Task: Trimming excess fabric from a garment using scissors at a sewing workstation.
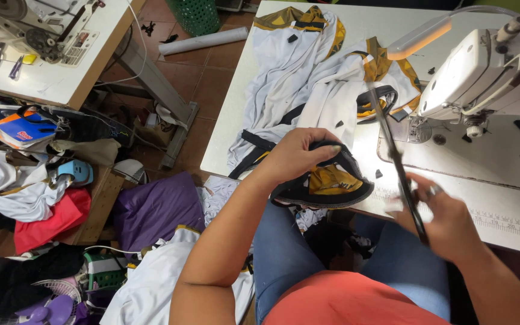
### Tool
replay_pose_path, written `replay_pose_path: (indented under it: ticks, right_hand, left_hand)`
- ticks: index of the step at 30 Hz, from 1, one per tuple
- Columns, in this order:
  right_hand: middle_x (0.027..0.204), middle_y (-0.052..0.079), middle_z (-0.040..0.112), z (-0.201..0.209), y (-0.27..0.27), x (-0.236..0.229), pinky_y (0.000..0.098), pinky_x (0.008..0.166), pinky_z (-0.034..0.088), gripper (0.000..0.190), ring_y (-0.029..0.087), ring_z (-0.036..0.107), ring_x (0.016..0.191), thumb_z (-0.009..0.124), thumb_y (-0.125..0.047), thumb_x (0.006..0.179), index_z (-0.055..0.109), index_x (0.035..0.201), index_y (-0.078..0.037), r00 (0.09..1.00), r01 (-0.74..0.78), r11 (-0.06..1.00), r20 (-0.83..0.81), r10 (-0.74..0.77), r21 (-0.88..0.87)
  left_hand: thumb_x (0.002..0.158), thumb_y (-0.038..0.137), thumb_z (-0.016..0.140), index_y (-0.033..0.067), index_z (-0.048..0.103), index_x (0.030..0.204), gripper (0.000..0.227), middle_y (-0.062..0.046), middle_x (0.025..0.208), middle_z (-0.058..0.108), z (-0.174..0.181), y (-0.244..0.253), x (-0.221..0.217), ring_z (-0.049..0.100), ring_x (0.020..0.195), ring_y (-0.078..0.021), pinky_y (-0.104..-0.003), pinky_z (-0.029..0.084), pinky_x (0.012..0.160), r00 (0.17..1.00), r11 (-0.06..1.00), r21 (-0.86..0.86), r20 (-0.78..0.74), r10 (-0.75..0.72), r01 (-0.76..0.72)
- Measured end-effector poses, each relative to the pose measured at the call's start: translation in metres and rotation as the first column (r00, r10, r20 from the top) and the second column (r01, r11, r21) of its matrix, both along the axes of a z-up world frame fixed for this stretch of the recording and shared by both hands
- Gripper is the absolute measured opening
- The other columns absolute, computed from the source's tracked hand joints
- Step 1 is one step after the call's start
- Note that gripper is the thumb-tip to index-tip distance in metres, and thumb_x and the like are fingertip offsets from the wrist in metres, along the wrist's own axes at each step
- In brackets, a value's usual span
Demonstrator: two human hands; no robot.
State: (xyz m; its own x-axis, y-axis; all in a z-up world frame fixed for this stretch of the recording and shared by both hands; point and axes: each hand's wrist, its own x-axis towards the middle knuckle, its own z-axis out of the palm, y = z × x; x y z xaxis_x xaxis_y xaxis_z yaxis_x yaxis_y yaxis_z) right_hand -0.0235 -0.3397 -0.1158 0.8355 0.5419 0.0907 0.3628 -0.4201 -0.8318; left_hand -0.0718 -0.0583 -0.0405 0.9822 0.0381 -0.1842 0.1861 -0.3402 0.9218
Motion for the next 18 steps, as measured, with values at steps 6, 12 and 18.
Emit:
replay_pose_path:
  ticks: [6, 12, 18]
  right_hand:
    - [0.102, 0.01, 0.069, 0.035, 0.086, 0.038, 0.0303, 0.071, 0.053, 0.035, 0.02, 0.067, 0.077, 0.074, -0.005, 0.075, 0.064, 0.107, 0.006, 0.875, -0.089, 0.99, 0.484, 0.023, 0.112]
    - [0.111, 0.029, 0.055, 0.092, 0.04, 0.046, 0.0401, 0.091, 0.047, 0.049, 0.035, 0.058, 0.096, 0.063, 0.02, 0.089, 0.048, 0.135, 0.028, 0.796, -0.058, 0.986, 0.604, -0.05, 0.158]
    - [0.114, 0.015, 0.067, 0.01, 0.009, 0.024, 0.033, 0.098, 0.044, 0.067, 0.027, 0.061, 0.114, 0.071, -0.008, 0.083, 0.053, 0.144, 0.014, 0.689, 0.212, 0.977, 0.713, -0.133, -0.022]
  left_hand:
    - [0.078, 0.018, 0.058, 0.0124, 0.058, 0.105, 0.027, -0.003, 0.072, 0.059, 0.012, -0.015, -0.003, 0.056, 0.066, -0.0188, -0.033, 0.039, 0.058, 0.977, 0.928, 0.369, 0.212, -0.03, -0.052]
    - [0.067, 0.007, 0.053, 0.0173, 0.059, 0.097, 0.032, -0.012, 0.104, 0.053, -0.074, 0.071, -0.017, 0.059, 0.089, -0.0403, -0.049, 0.048, 0.073, 0.952, 0.617, 0.754, 0.04, 0.303, -0.228]
    - [0.06, -0.008, 0.062, 0.0128, 0.054, 0.091, 0.037, -0.006, 0.088, 0.057, -0.022, 0.12, -0.061, 0.056, 0.08, -0.0286, -0.039, 0.042, 0.066, 0.554, 0.338, 0.454, 0.768, 0.322, -0.825]
